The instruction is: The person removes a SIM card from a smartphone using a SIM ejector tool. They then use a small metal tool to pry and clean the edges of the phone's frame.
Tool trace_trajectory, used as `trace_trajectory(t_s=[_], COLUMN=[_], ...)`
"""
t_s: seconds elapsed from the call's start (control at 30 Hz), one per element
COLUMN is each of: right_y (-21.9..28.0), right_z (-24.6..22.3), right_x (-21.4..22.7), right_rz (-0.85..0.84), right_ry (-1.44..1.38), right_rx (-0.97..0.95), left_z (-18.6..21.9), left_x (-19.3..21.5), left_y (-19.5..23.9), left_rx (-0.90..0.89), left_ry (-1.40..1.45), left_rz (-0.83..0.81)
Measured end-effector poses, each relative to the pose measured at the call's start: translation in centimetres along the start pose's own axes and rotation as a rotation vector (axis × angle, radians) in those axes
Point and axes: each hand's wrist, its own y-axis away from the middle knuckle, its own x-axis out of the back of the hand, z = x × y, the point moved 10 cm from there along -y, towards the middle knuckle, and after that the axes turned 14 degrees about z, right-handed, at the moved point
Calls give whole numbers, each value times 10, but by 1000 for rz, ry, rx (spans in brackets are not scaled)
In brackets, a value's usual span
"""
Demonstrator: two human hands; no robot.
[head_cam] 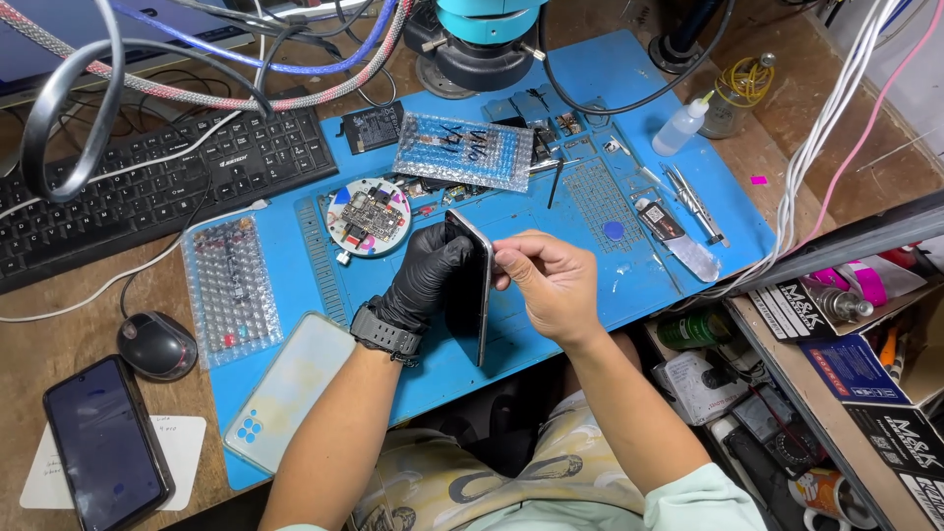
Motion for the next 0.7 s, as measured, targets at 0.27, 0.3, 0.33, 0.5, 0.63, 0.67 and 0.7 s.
trace_trajectory(t_s=[0.27,0.3,0.33,0.5,0.63,0.67,0.7], right_y=[3,1,3,12,37,50,64], right_z=[1,3,4,-2,-22,-24,-24], right_x=[-5,-5,-5,-13,-1,-1,1], right_rz=[-49,-51,-48,-92,-133,-197,-261], right_ry=[-52,-96,-96,-335,-334,-247,-158], right_rx=[6,-18,-16,-109,-85,-108,-132], left_z=[-18,-20,-26,-27,-17,-10,-4], left_x=[19,18,21,29,25,22,18], left_y=[-15,-17,-19,-21,-14,-11,-8], left_rx=[-7,-7,-6,-89,-108,-124,-138], left_ry=[-10,-7,-8,86,190,274,358], left_rz=[-5,-11,-14,-114,-152,-192,-232])
